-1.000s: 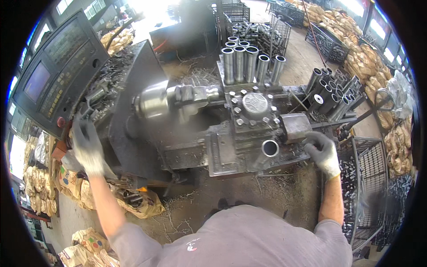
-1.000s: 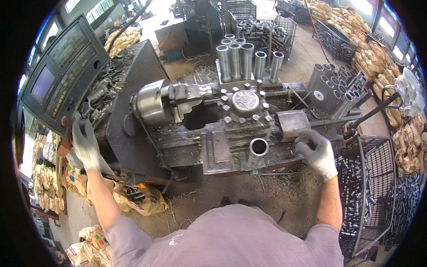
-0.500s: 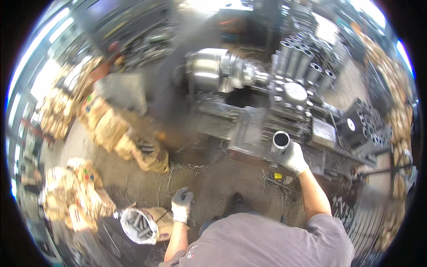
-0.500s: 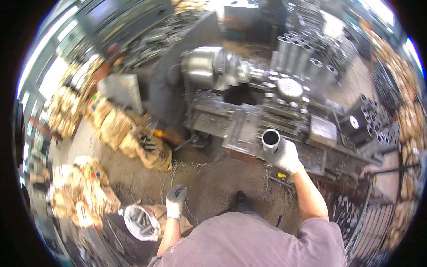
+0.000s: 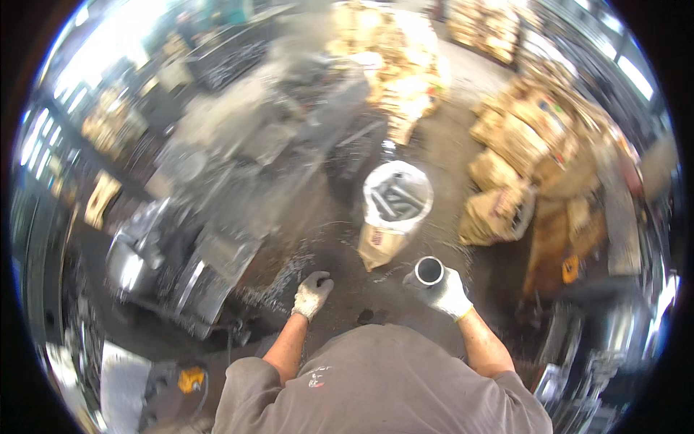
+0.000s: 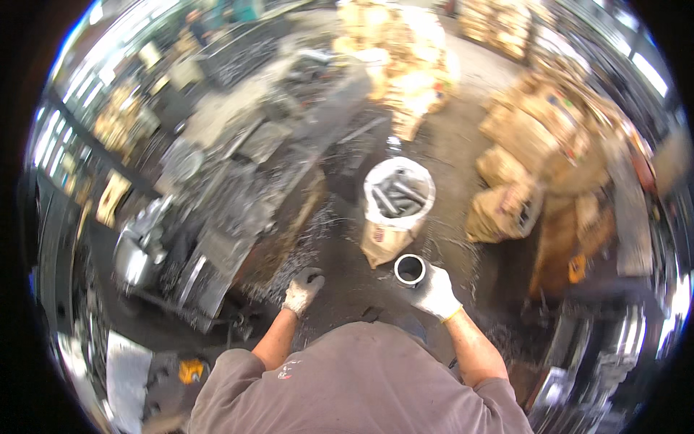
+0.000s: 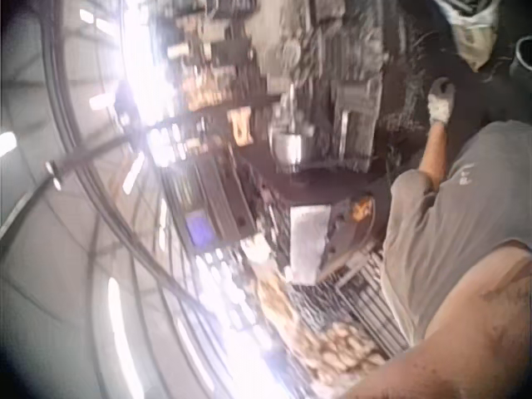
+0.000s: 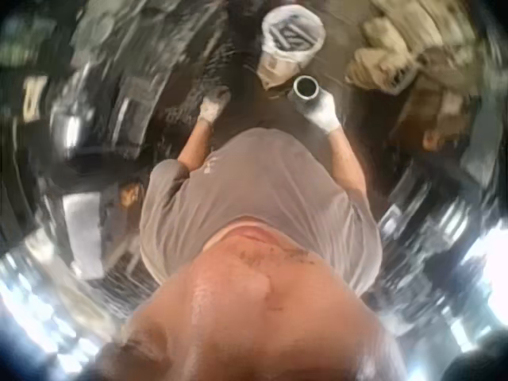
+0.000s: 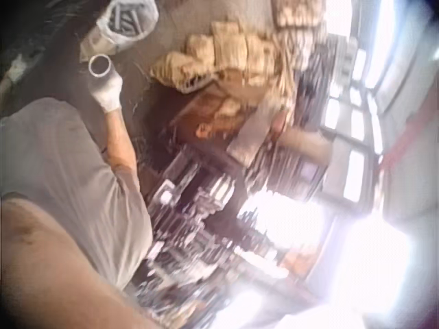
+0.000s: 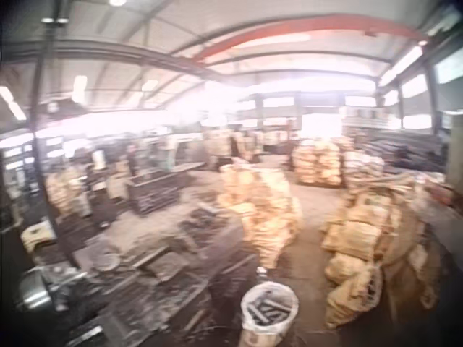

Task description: The person repeatedly loads cylindrical metal rods into a lathe chuck, operates the machine controls, and removes finished parts. They place the processed rods into a wire basket and later transfer them into a paper sack.

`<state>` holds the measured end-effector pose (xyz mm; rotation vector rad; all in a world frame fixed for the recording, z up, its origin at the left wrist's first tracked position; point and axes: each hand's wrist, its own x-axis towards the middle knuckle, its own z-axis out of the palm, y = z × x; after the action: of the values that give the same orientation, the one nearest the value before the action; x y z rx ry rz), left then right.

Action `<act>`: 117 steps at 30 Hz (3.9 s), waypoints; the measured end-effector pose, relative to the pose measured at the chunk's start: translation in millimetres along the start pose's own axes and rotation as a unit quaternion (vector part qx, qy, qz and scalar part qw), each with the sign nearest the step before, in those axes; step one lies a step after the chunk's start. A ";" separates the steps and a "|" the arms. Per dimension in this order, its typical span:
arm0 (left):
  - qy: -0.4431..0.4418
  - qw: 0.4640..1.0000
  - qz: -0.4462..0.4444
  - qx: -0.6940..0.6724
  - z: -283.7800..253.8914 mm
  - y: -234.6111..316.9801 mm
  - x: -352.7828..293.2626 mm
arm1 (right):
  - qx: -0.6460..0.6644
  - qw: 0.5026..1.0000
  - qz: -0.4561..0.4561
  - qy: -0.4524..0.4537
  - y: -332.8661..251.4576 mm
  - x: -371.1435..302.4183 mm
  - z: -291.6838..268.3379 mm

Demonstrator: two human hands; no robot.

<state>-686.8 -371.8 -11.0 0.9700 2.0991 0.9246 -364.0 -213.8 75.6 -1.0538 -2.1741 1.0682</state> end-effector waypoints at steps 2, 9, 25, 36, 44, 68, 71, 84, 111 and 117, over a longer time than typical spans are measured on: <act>0.093 0.992 -0.072 -0.051 -24.2 -68.8 -14.2 | -0.073 0.988 -0.099 -0.095 -46.4 57.2 30.8; 0.435 0.753 -0.316 -0.379 -58.7 -168.4 -137.0 | -0.017 0.936 -0.272 -0.222 -156.9 217.5 163.6; 0.742 0.478 -0.463 0.079 -126.3 -202.7 -257.0 | -0.031 0.709 -0.500 -0.497 -268.2 456.3 214.9; 0.796 0.378 -0.199 -0.430 -142.9 -248.6 -244.4 | -0.409 0.444 -0.435 -0.668 -473.2 454.4 444.6; 0.763 0.590 -0.262 0.027 -99.1 -192.2 -152.3 | -0.089 0.626 -0.540 -0.555 -451.1 540.9 489.0; 0.385 0.834 -0.283 0.277 -529.6 -11.3 68.2 | -0.260 0.492 -0.528 -0.642 -429.7 484.8 576.1; 0.495 0.741 -0.092 0.444 -492.6 -52.6 40.1 | -0.190 0.511 -0.491 -0.679 -419.3 487.0 571.5; 0.570 0.686 -0.078 0.446 -468.6 -35.3 23.1 | -0.411 0.520 -0.590 -0.461 -405.2 551.7 514.3; 0.304 0.688 -0.207 -0.626 -170.2 -31.2 34.5 | 0.074 0.749 -0.227 -0.618 -58.7 234.1 410.7; 0.271 0.607 -0.073 -0.743 -183.5 -31.4 -5.1 | -0.162 0.766 -0.037 -0.621 -151.9 263.5 236.0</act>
<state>-836.9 -450.7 65.8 -0.4483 0.9048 2.3731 -745.2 -162.5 89.0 -0.2587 -3.4807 1.6609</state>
